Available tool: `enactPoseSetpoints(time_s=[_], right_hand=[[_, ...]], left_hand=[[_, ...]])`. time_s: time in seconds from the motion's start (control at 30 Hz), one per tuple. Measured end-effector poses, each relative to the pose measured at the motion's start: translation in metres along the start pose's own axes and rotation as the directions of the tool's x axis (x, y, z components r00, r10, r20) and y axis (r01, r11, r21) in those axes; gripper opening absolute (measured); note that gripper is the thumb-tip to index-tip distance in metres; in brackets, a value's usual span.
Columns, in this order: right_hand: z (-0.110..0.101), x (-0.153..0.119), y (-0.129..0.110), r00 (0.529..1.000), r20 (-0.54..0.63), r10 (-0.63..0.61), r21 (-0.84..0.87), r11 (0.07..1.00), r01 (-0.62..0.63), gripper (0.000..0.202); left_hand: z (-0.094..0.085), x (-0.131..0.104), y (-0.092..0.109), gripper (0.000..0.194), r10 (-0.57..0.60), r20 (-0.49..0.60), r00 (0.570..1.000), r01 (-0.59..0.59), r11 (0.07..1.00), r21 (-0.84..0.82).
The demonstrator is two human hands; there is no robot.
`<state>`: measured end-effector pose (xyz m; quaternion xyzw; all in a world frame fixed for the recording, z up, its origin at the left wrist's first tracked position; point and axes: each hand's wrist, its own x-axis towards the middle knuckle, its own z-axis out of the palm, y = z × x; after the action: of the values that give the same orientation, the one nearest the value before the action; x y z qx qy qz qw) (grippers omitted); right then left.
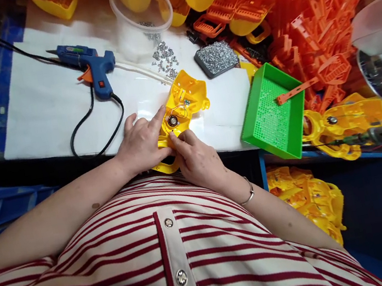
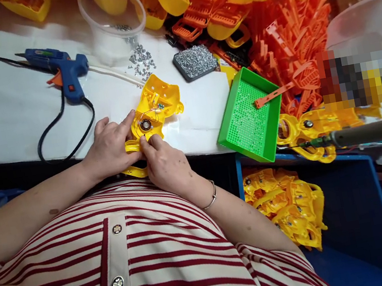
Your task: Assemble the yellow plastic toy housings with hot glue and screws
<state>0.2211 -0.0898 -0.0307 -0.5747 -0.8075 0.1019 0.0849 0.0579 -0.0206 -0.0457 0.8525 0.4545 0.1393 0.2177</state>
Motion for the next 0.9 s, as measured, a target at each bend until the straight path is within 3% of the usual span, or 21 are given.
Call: enactPoseSetpoints(time_s=[0.17,0.27,0.43,0.67,0.77,0.9], right_hand=[[0.008,-0.006,0.012,0.965,-0.261,0.008,0.046,0.999,0.004,0.042],[0.012,-0.008,0.016,0.971,-0.240,0.001,-0.059,0.998,-0.016,0.045],[0.014,-0.006,0.017,0.979,-0.177,-0.101,-0.228,0.972,0.059,0.050],[0.014,-0.002,0.017,0.986,-0.116,-0.117,-0.238,0.967,0.087,0.057],[0.010,0.002,0.020,0.980,-0.157,-0.118,-0.214,0.973,0.083,0.053],[0.006,0.012,0.022,0.933,-0.345,-0.104,-0.186,0.982,0.040,0.041]], left_hand=[[0.000,0.001,0.000,0.092,-0.034,0.003,0.999,0.034,0.999,-0.028],[0.001,0.001,0.000,0.094,-0.026,-0.004,1.000,0.026,0.999,-0.025],[0.000,0.001,0.002,0.091,-0.040,-0.005,0.999,0.040,0.999,-0.008],[0.001,0.001,-0.001,0.089,-0.016,-0.015,1.000,0.016,1.000,0.002],[0.001,0.000,-0.002,0.088,-0.010,-0.031,0.999,0.010,1.000,0.000],[-0.002,0.000,-0.001,0.092,-0.023,-0.026,0.999,0.023,1.000,-0.005]])
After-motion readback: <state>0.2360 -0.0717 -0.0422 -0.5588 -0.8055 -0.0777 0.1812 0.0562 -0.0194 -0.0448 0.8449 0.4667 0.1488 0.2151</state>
